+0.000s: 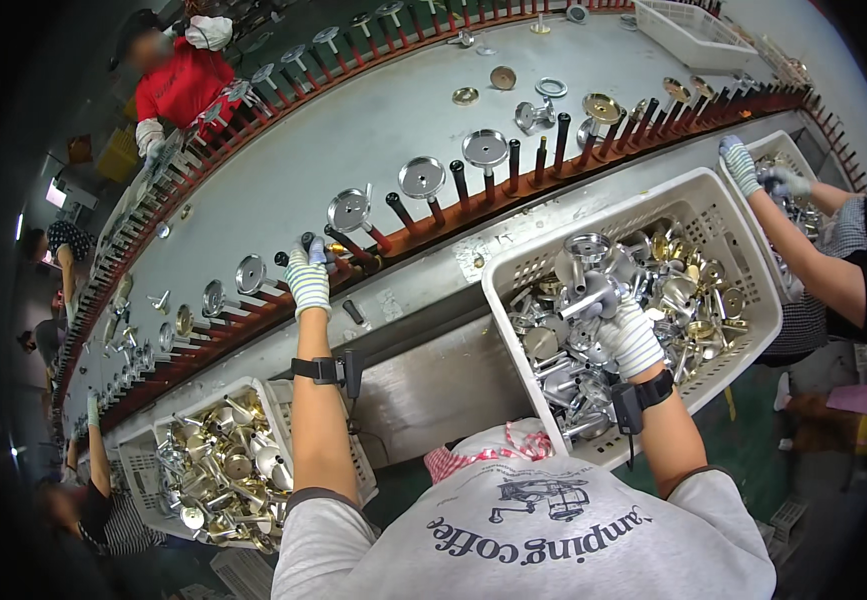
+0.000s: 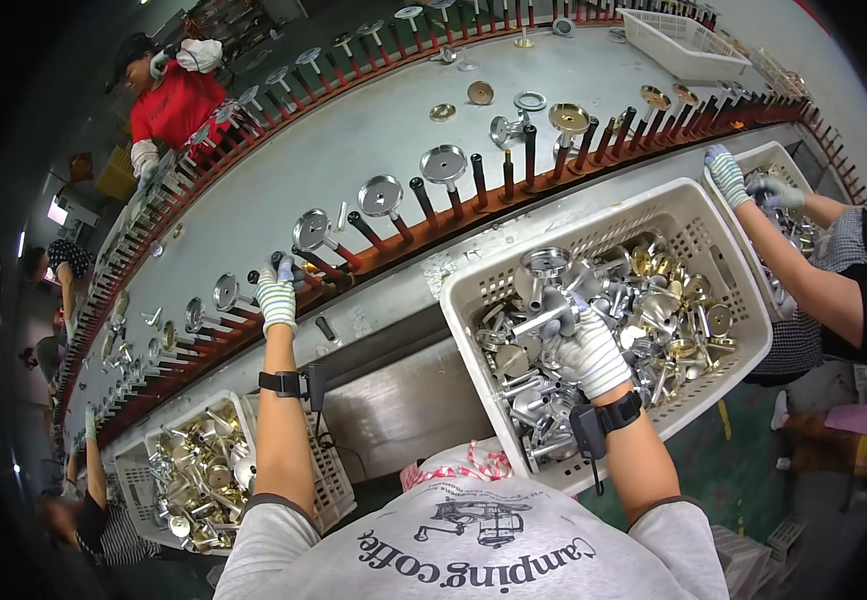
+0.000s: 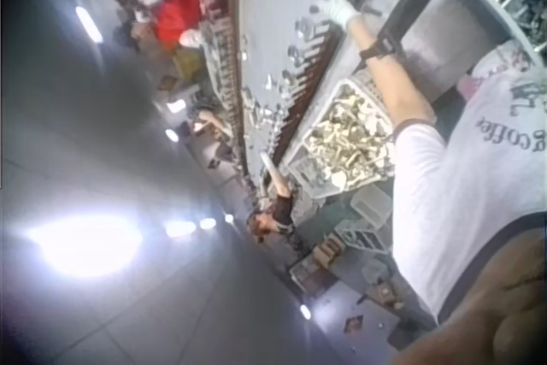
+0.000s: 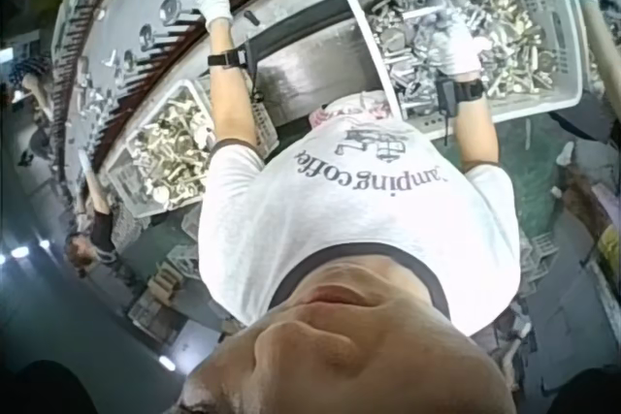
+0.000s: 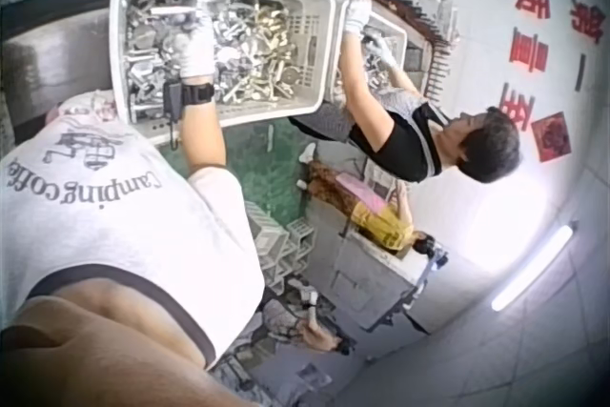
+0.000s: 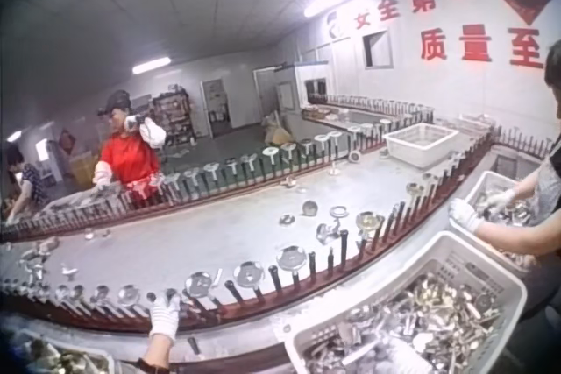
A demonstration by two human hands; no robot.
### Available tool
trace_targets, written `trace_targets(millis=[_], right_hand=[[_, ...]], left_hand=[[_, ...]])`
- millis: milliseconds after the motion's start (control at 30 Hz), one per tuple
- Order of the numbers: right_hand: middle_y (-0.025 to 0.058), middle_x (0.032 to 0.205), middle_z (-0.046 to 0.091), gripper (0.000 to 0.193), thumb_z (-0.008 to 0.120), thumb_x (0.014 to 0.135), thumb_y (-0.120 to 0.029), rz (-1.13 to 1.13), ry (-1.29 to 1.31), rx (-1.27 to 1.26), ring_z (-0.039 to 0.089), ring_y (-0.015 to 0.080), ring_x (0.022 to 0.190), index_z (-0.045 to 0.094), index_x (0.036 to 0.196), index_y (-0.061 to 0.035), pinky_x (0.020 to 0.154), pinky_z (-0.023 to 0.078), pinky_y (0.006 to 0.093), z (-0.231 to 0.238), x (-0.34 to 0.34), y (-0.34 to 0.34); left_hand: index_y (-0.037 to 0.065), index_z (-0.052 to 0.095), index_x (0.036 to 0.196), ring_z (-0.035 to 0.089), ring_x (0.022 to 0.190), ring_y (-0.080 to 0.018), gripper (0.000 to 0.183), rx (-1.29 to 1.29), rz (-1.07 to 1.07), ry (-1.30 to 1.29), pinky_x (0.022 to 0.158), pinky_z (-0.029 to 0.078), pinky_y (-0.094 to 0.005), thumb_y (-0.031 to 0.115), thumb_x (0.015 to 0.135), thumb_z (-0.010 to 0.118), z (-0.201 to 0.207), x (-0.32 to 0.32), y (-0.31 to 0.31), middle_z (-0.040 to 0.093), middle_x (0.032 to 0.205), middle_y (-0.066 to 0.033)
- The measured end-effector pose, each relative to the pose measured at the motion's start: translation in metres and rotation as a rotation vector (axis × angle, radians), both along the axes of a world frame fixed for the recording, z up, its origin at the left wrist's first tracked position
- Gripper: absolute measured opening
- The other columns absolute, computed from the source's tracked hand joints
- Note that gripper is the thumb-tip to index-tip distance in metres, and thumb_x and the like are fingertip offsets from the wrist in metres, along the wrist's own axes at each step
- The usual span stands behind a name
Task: The person repeatedly picks small metal hardware pieces from a white basket and places them onto vertical pegs along a long assembly table. They handle the items one at a time, alternating between reaching into the basket and placing pieces on the pegs.
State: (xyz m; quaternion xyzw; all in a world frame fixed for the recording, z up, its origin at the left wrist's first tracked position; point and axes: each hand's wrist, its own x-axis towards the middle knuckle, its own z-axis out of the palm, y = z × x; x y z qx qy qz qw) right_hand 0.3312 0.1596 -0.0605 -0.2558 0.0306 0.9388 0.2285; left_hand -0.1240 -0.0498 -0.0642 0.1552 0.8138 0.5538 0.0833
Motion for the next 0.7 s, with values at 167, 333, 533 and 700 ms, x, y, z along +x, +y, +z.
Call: trace_targets(millis=[167,333,533,700], right_hand=[[0.0062,0.083,0.067,0.019,0.061,0.086,-0.017,0.009,0.002,-0.038,0.061,0.0162,0.069,0.064,0.096,-0.0011,0.056,0.053,0.0259,-0.001,-0.001,0.003],[0.0073,0.086,0.067,0.019,0.059,0.086,-0.015,-0.011,-0.053,0.014,0.061,0.0166,0.069,0.063,0.097,-0.0007,0.056,0.052,0.0263,0.004,-0.005,-0.005],[0.0063,0.084,0.066,0.019,0.065,0.083,-0.014,0.023,-0.093,0.091,0.060,0.0145,0.065,0.062,0.097,-0.0013,0.054,0.051,0.0255,0.008,-0.007,-0.012],[0.0025,0.075,0.064,0.020,0.068,0.082,-0.017,0.022,-0.228,0.282,0.059,0.0122,0.058,0.063,0.095,-0.0044,0.050,0.050,0.0239,0.041,-0.012,-0.035]], left_hand=[[0.001,0.055,0.108,0.055,0.058,-0.0110,0.027,-0.094,0.065,0.156,0.049,0.051,-0.0257,0.022,0.091,0.058,-0.002,-0.005,-0.019,0.059,0.073,-0.0053],[0.003,0.054,0.113,0.057,0.059,-0.0113,0.030,-0.039,0.126,0.077,0.051,0.051,-0.0259,0.022,0.090,0.058,-0.007,-0.016,-0.036,0.060,0.077,-0.0054],[-0.002,0.045,0.121,0.055,0.100,-0.0175,0.044,-0.008,0.246,0.356,0.089,0.044,-0.0313,0.020,0.086,0.059,-0.057,0.009,-0.067,0.057,0.111,-0.0157],[0.003,0.056,0.112,0.061,0.082,-0.0165,0.030,0.145,-0.371,0.030,0.074,0.049,-0.0296,0.021,0.088,0.057,0.041,0.197,-0.002,0.064,0.091,-0.0102]])
